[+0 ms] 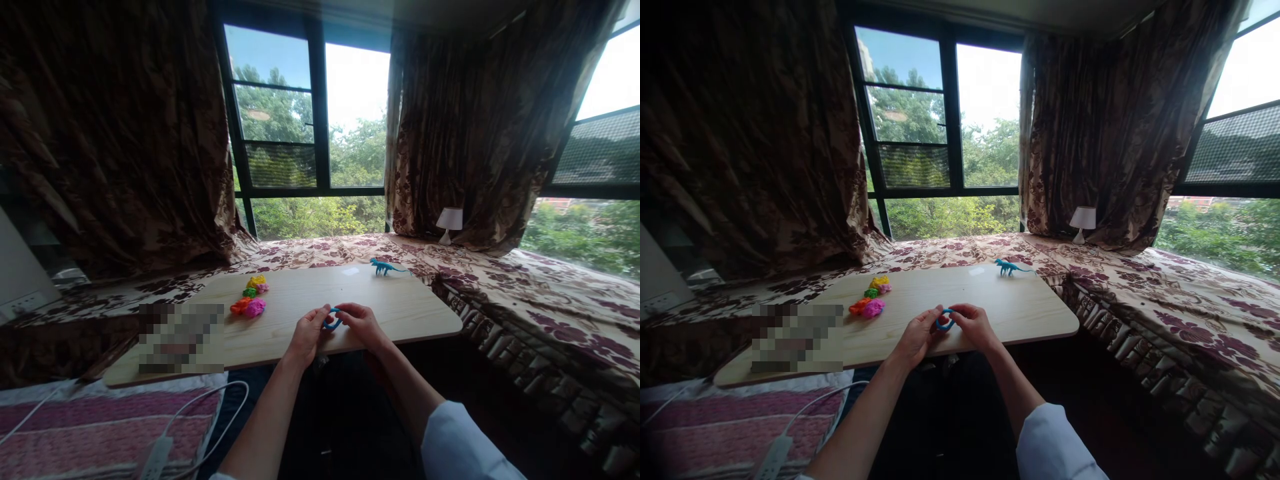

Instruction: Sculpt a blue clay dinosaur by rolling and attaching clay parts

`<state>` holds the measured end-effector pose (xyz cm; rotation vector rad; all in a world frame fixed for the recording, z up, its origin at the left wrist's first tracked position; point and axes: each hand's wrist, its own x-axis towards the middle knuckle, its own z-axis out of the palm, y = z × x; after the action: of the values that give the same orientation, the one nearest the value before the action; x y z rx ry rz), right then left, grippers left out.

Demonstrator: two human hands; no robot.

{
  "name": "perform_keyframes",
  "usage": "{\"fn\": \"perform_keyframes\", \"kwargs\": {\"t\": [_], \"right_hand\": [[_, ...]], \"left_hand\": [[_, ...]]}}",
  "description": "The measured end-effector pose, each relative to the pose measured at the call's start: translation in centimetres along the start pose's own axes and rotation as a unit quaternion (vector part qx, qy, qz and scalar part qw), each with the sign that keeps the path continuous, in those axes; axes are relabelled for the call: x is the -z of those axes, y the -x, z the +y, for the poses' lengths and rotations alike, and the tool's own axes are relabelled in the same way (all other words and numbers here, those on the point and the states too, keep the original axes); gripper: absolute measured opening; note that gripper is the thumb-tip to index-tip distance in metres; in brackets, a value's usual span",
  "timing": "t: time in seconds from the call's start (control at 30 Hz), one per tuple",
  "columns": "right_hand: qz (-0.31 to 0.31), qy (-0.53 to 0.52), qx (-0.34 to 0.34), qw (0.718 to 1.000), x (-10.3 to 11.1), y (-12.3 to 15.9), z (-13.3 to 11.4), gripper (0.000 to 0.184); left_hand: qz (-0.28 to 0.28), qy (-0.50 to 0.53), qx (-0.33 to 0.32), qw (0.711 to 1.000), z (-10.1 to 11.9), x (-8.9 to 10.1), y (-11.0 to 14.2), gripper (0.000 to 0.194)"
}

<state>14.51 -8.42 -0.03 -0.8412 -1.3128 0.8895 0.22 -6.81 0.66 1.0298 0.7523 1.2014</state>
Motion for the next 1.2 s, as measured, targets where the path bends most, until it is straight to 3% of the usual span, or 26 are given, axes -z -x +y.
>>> {"fn": "perform_keyframes", "kwargs": {"t": [0.2, 0.4, 0.57, 0.97, 1.2], "right_hand": [[0.010, 0.003, -0.011, 1.000, 0.0, 0.0, -0.2, 0.039], [0.006, 0.000, -0.011, 1.000, -0.1, -0.1, 0.2, 0.031], [0.014, -0.003, -0.009, 1.000, -0.1, -0.1, 0.2, 0.035], [0.024, 0.014, 0.005, 1.000, 0.0, 0.0, 0.3, 0.028], [0.044, 0.057, -0.014, 0.997, 0.7, -0.5, 0.4, 0.041]], "left_hand": [[0.021, 0.016, -0.020, 0.999, -0.1, 0.0, -0.1, 0.031], [0.031, 0.025, -0.033, 0.999, -0.1, -0.3, 0.1, 0.030], [0.058, 0.027, -0.037, 0.997, -0.3, -0.4, 0.0, 0.030], [0.055, 0.045, -0.004, 0.997, 0.2, -0.9, 0.3, 0.025], [0.087, 0.083, 0.069, 0.990, 0.9, -0.4, -1.1, 0.016]]}}
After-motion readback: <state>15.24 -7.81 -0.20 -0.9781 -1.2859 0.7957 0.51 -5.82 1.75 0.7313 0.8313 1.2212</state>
